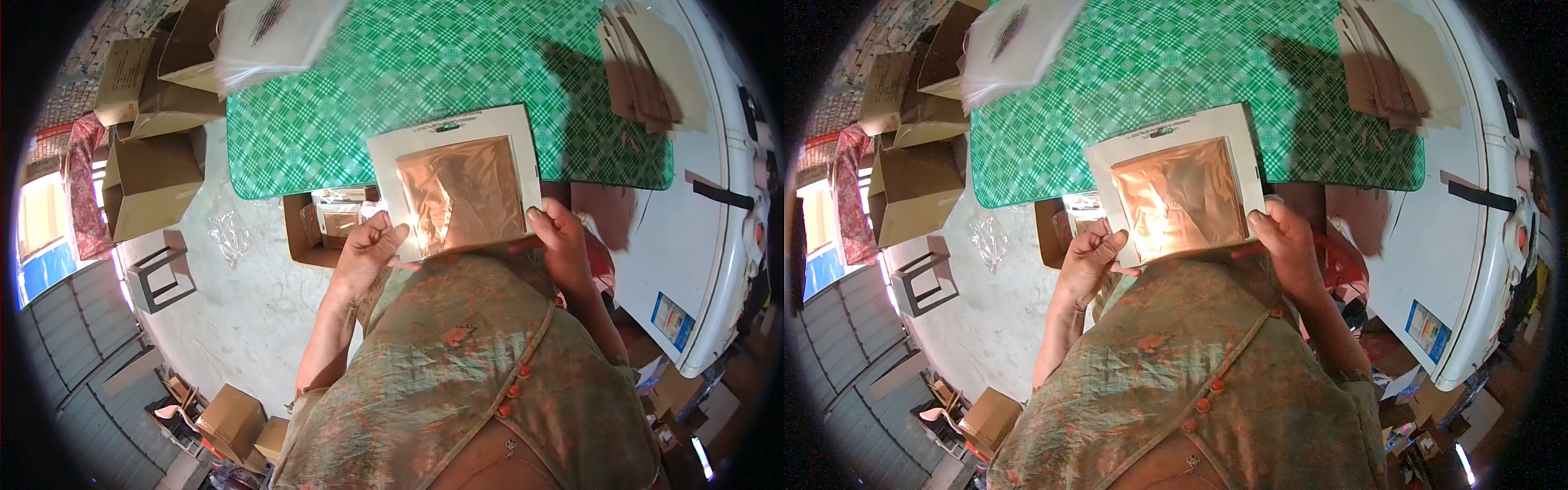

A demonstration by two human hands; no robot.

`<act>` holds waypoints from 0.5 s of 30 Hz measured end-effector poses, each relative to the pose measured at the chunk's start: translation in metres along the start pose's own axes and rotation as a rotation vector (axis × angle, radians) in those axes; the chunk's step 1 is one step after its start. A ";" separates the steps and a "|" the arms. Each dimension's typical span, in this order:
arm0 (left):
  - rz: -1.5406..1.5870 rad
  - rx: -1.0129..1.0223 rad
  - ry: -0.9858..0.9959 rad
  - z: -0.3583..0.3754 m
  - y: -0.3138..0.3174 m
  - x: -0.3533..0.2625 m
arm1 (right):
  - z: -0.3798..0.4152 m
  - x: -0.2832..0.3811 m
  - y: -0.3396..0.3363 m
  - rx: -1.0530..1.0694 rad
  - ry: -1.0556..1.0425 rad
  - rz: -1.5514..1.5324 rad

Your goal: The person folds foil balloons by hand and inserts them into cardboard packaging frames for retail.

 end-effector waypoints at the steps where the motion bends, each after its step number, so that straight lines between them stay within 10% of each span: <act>1: 0.015 -0.028 -0.009 0.000 0.000 0.001 | -0.001 -0.002 -0.003 -0.008 0.001 0.023; 15: 0.027 -0.071 -0.078 -0.005 0.026 -0.029 | -0.010 0.007 0.003 -0.090 0.020 0.037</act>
Point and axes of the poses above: each hand's wrist, its own z-axis away from the middle knuckle, its own y-axis out of the palm, x = y × z, the point moved 2 cm from there along -z, towards the middle knuckle, and after that the axes turned 12 degrees about -x, right-handed, at the moved point
